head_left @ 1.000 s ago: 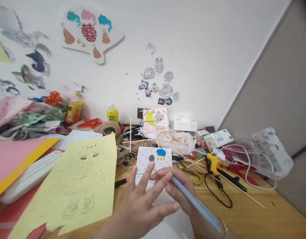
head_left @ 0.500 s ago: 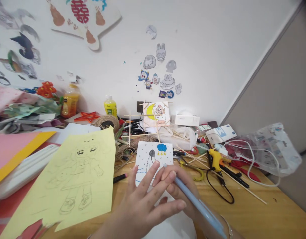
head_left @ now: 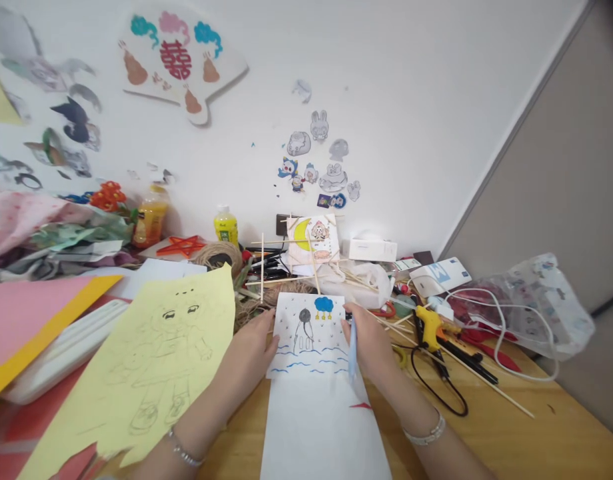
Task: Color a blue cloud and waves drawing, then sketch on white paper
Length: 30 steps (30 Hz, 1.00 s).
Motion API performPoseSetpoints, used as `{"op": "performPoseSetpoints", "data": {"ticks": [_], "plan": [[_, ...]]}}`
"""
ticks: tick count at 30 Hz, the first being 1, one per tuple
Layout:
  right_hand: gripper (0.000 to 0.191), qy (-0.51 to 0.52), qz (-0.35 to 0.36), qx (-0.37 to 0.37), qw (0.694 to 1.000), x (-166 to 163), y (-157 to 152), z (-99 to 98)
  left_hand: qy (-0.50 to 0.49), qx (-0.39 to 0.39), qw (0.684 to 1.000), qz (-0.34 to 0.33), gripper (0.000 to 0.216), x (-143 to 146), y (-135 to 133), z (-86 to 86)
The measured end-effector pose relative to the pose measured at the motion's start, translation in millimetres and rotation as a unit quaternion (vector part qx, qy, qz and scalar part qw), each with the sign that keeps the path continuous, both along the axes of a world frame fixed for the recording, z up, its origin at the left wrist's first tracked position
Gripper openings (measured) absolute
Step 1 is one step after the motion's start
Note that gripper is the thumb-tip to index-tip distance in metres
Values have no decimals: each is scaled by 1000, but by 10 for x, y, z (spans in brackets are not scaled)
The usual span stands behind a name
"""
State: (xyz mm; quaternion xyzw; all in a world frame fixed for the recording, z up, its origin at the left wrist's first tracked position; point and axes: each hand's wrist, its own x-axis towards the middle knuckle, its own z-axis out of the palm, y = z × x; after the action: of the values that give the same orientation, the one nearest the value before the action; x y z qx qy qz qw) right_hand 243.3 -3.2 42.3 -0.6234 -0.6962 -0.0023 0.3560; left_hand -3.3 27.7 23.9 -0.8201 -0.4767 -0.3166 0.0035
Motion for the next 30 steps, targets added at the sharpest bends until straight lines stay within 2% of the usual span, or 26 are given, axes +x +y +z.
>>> {"op": "performPoseSetpoints", "data": {"ticks": [6,11,13,16,19,21,26,30], "plan": [[26,-86,-63,-107,988,-30,8,-73,16,-45,998,28,38,-22,91,-106],[24,-91,-61,-101,989,-42,15,-91,8,-60,998,21,42,6,129,-165],[26,-50,-43,-79,995,-24,40,-143,-6,-65,998,13,43,16,144,-192],[27,68,-8,-32,997,5,105,-283,-38,-67,997,1,43,15,155,-213],[27,201,20,12,979,7,165,-434,-68,-55,996,-6,40,3,151,-210],[28,244,30,17,969,-16,172,-489,-79,-36,996,-12,37,4,144,-204],[33,240,56,9,969,-114,95,-395,-82,33,995,-54,31,55,141,-206],[22,290,75,30,954,-135,69,-214,-88,94,988,-79,29,56,108,-138]]}}
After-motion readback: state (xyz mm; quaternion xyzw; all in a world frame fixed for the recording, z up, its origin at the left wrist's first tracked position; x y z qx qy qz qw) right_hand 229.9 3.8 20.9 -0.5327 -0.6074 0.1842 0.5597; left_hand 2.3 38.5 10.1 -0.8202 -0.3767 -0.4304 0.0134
